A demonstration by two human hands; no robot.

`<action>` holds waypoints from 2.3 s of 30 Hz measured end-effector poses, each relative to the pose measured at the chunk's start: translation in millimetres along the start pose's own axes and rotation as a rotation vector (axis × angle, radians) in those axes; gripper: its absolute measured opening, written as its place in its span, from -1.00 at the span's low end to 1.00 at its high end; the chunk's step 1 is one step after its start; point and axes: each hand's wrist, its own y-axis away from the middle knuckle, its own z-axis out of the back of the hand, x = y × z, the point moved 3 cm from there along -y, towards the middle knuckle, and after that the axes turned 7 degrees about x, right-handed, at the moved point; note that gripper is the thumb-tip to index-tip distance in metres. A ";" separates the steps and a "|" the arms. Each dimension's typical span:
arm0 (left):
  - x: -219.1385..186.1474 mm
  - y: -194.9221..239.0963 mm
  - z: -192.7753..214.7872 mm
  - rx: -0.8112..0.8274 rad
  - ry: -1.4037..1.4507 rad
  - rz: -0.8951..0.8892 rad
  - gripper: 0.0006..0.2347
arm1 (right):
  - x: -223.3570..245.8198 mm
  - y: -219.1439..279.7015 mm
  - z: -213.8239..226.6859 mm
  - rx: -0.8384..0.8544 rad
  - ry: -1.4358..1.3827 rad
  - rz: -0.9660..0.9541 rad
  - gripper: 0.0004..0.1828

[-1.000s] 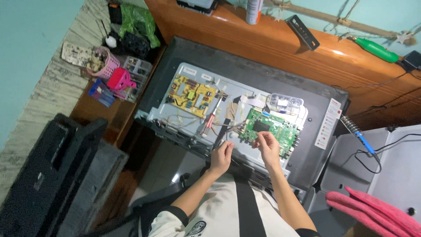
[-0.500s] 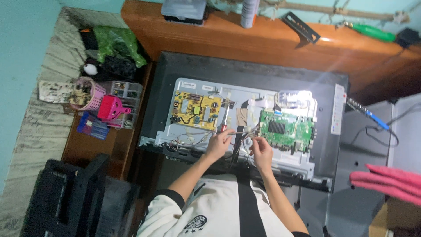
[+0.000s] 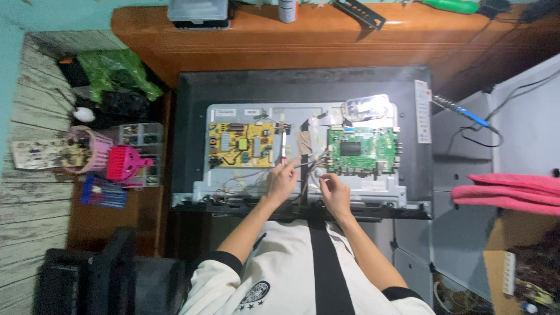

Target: The person is repairing a television by attaching a metal bracket over the internal circuit boards using a screwdriver and small screws.

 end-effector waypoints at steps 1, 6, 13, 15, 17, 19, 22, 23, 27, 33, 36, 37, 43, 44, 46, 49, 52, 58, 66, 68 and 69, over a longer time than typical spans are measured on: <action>3.7 -7.3 -7.6 -0.001 0.012 -0.003 -0.70 | -2.4 1.8 3.7 -0.004 0.011 -0.002 -0.87; 25.5 -48.6 -43.0 0.047 -0.008 0.010 -0.74 | -10.2 6.8 7.0 0.034 0.030 -0.018 -0.88; 60.1 -81.4 -99.7 0.214 -0.103 0.118 -0.81 | -18.7 15.8 10.6 0.053 0.053 -0.057 -0.87; 57.9 -85.6 -97.3 0.234 -0.108 0.147 -0.84 | -20.5 15.5 11.4 0.078 0.045 -0.080 -0.87; 61.0 -87.6 -105.1 0.240 -0.086 0.146 -0.84 | -21.0 15.0 10.9 0.086 0.059 -0.086 -0.87; 61.6 -86.5 -108.7 0.245 -0.063 0.148 -0.84 | -19.3 15.0 10.0 0.097 0.074 -0.093 -0.86; 55.1 -84.7 -102.4 0.207 0.057 0.166 -0.86 | -15.3 10.5 6.1 0.135 0.083 -0.106 -0.84; 49.1 -83.6 -97.4 0.180 0.086 0.164 -0.87 | -14.7 9.0 4.1 0.153 0.088 -0.105 -0.84; 54.0 -82.6 -107.6 0.157 0.153 0.216 -0.90 | -8.6 5.4 -2.3 0.187 0.106 -0.091 -0.83; 56.6 -80.2 -118.6 0.081 0.171 0.248 -0.91 | -4.9 10.4 -4.2 0.185 0.103 -0.112 -0.84; 46.2 -77.8 -112.7 0.064 0.127 0.274 -0.92 | -8.3 15.2 -6.4 0.177 0.078 -0.129 -0.84; 42.3 -79.2 -109.8 0.069 0.127 0.271 -0.92 | -9.4 15.5 -6.6 0.172 0.076 -0.133 -0.84; 40.9 -87.3 -107.0 0.059 0.058 0.288 -0.90 | -14.4 20.9 -4.6 0.162 0.033 -0.145 -0.86; 37.9 -86.8 -104.4 0.057 0.055 0.293 -0.90 | -14.5 21.4 -3.9 0.158 0.025 -0.151 -0.86; 38.7 -87.1 -105.3 0.054 0.050 0.297 -0.90 | -15.1 22.2 -2.5 0.155 0.015 -0.157 -0.86; 49.2 -88.9 -107.5 0.019 0.107 0.353 -0.87 | -12.1 20.3 -2.6 0.144 0.036 -0.121 -0.86; 44.6 -87.8 -102.2 -0.035 0.190 0.331 -0.78 | -6.8 19.4 -1.3 0.165 0.024 -0.134 -0.85; 51.6 -72.7 -117.0 -0.097 0.108 0.207 -0.85 | 2.7 17.5 4.8 0.143 0.110 -0.106 -0.84; 41.9 -43.1 -109.3 -0.018 -0.414 -0.151 -0.74 | -19.0 21.4 12.3 0.067 0.069 -0.163 -0.86; 34.5 -41.7 -110.5 0.026 -0.421 -0.180 -0.67 | -20.4 21.4 15.3 0.050 0.077 -0.164 -0.86; 31.0 -41.3 -110.8 0.063 -0.427 -0.205 -0.61 | -20.4 20.9 16.5 0.035 0.090 -0.159 -0.85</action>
